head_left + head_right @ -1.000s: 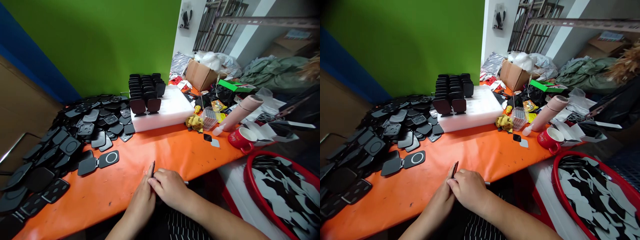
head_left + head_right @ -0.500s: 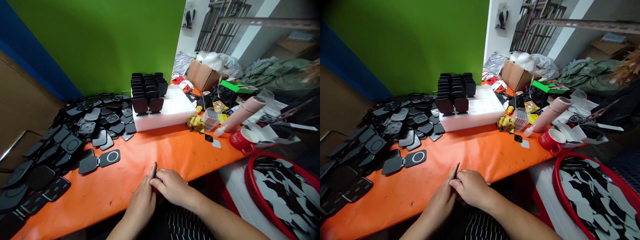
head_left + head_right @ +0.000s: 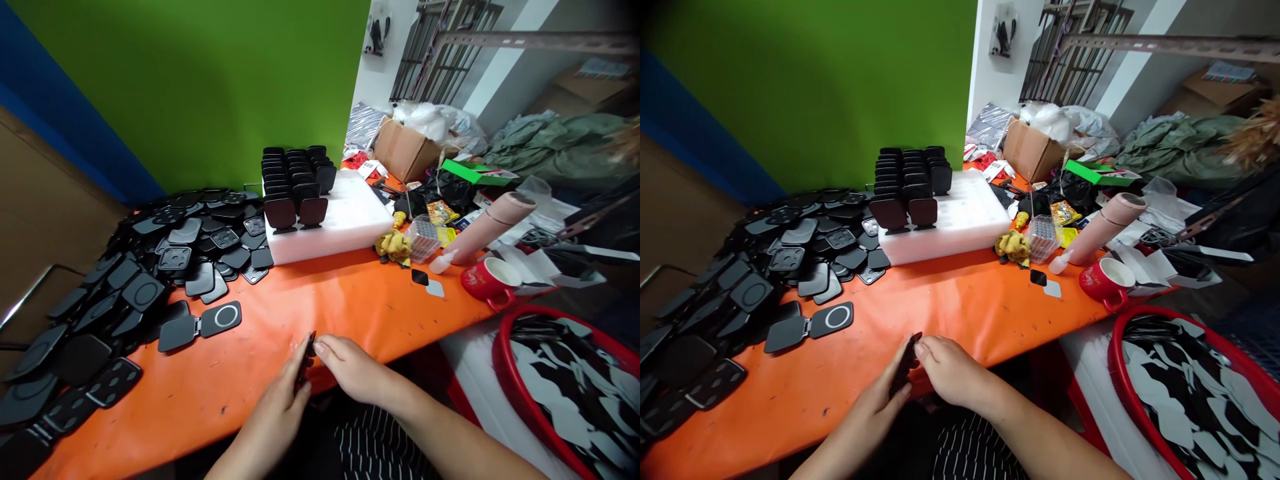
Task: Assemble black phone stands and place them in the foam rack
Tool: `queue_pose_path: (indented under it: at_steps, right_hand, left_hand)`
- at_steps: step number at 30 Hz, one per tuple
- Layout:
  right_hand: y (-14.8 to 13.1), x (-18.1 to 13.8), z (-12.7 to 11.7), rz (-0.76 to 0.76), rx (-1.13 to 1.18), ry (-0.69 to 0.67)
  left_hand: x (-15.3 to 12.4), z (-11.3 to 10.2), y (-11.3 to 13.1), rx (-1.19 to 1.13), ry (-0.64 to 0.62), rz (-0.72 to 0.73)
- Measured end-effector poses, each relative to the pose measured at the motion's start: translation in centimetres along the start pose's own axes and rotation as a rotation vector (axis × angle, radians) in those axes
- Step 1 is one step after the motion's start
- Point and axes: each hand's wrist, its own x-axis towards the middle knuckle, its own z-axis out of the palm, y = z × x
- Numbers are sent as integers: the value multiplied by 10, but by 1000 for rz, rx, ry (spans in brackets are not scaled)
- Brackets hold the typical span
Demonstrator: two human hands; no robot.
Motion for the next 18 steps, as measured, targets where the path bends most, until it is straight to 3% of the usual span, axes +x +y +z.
queue_pose_path:
  at_steps: [4, 9, 13, 18]
  right_hand:
    - [-5, -7, -2, -8, -116, -39]
    - [-1, -12, 1, -12, -177, -97]
    - [3, -9, 5, 106, 90, -123]
    - [7, -2, 12, 160, 312, -23]
  left_hand:
    - [-9, -5, 4, 321, -29, 45]
    - [-17, -4, 6, 510, -57, 12]
    - [-19, -1, 10, 541, -29, 16]
    - [-10, 1, 16, 389, 16, -43]
